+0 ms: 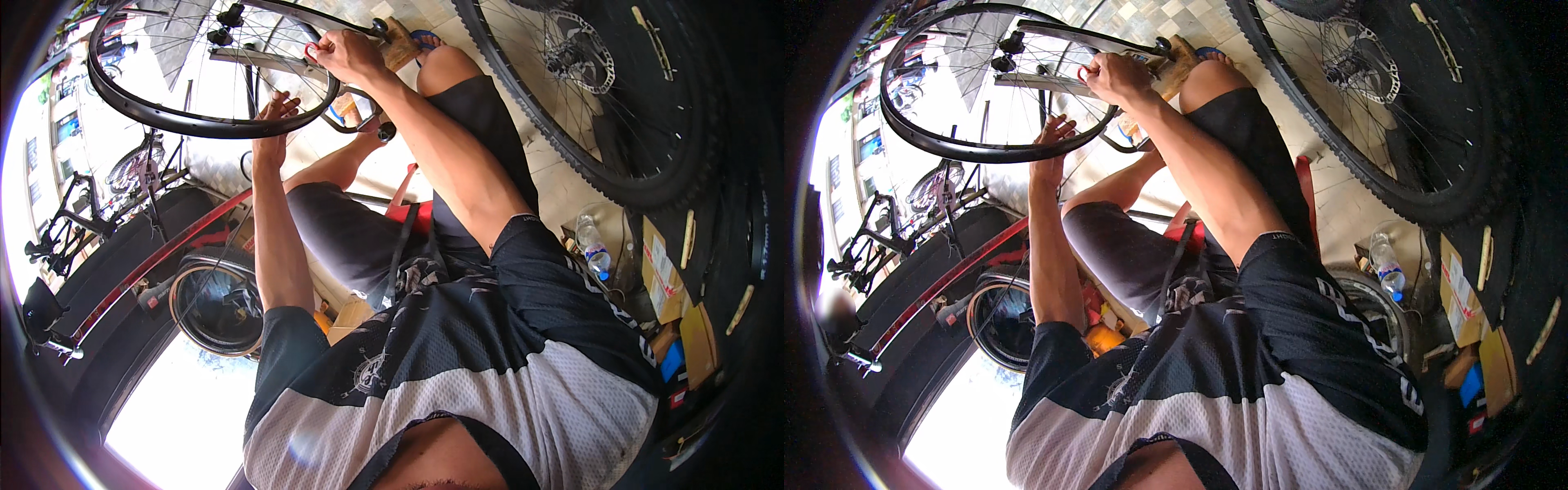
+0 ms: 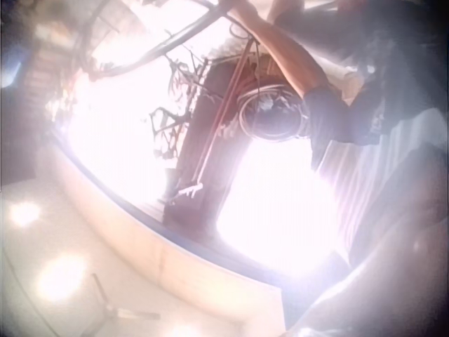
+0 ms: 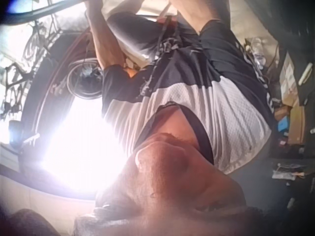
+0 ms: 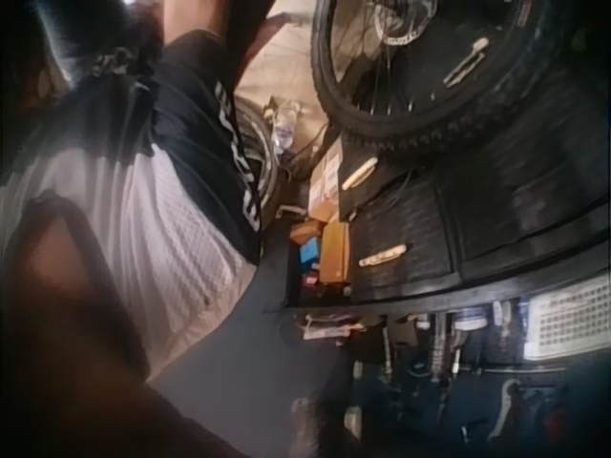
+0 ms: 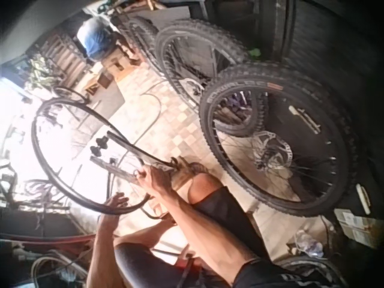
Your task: The person uses a spoke wrench to adjust the tension of spokes on a bicycle wheel mounted in a truing stand. They rotate the wheel and make small adjustments to the nipples while checking alignment.
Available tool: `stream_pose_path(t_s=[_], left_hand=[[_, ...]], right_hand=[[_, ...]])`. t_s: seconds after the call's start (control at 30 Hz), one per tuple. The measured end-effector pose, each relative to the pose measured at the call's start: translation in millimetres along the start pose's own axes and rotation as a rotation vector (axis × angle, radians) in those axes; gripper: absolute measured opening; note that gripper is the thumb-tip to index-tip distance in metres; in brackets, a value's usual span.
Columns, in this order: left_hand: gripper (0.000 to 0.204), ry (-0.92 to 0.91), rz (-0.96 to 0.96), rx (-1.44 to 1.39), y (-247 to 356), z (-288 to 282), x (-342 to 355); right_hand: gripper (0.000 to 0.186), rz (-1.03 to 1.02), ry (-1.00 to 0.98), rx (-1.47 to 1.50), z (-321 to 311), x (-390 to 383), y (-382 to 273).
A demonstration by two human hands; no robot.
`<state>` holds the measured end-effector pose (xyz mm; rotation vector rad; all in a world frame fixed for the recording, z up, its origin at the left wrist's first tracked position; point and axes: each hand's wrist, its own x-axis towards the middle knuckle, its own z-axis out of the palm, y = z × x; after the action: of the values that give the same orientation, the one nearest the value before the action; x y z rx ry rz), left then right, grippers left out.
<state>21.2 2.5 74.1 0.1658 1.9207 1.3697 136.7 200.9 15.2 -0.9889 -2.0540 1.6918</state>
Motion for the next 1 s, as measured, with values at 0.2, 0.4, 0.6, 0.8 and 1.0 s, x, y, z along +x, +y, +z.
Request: stream_pose_path(t_s=[0.2,0.4,0.6,0.8,1.0], left_hand=[[0.054,0.001,0.04,0.066,38,-8,-16],[0.061,-0.082,0.126,0.131,78,-23,-24],[0.069,-0.021,0.161,0.209,117,-37,-29],[0.069,-0.097,0.338,0.027,144,-61,-26],[0.062,0.136,0.316,-0.073,125,-62,-20]], right_hand=[[0.029,0.003,-0.005,0.009,1,0,2],[0.023,0.011,0.004,0.014,2,1,3],[0.031,-0.005,-0.018,-0.021,1,1,4],[0.031,0.009,-0.022,-0.022,-1,0,3],[0.031,0.011,-0.018,-0.021,-1,0,2]])
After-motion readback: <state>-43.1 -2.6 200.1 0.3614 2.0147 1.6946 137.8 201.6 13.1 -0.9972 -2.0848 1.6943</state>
